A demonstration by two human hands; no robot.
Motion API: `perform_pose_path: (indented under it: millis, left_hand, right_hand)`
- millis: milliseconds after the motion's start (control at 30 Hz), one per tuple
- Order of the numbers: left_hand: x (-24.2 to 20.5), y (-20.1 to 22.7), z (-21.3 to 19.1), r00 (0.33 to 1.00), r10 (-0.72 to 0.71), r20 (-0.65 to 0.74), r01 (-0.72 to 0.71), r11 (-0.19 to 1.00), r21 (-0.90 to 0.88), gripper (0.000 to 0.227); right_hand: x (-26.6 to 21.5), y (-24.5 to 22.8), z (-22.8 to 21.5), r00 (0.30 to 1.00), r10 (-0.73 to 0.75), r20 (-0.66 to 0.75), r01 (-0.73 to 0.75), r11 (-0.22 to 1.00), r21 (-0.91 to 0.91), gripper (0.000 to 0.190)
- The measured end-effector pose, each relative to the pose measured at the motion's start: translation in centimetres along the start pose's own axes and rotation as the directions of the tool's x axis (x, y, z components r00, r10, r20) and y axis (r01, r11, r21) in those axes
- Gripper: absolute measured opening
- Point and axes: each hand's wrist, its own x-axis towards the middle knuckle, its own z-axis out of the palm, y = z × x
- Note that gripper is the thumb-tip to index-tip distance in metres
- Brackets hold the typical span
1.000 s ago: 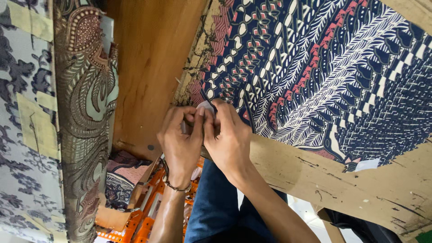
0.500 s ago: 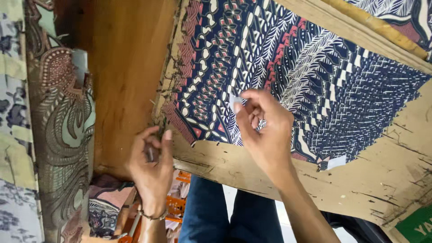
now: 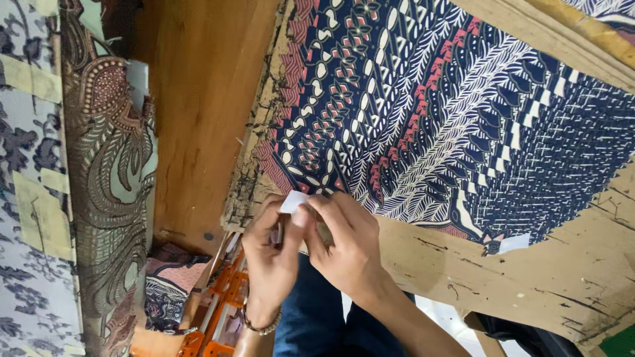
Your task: The person repeatedly picks up small white tags and attaches them to the edge of a patterned fabric laid on a wooden work surface. The person handles the tags one at a time, folding and pressing them onto the fabric edge.
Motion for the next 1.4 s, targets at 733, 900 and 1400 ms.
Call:
perform_pose_path:
  millis: [733,900,1400]
  left_hand:
    - [3.3,0.4,-1.6,0.983,0.006,-0.183,0.073,0.904,0.421,0.012]
    - [3.8,0.1,-1.1,0.971,0.049,-0.235,0.053,0.911,0.409,0.01]
    - [4.2,0.0,-0.4,0.951,0.127,-0.283,0.019,0.885,0.465,0.01]
  right_hand:
    - [1.2,0.6,4.0,0.989,0.151,0.008,-0.15,0.977,0.151,0.024]
    - [0.9,0.7,4.6,0.99,0.128,-0.062,-0.126,0.992,0.029,0.025]
    - [1.1,0.8,4.8,0.994,0.057,-0.092,-0.073,0.982,-0.176,0.019]
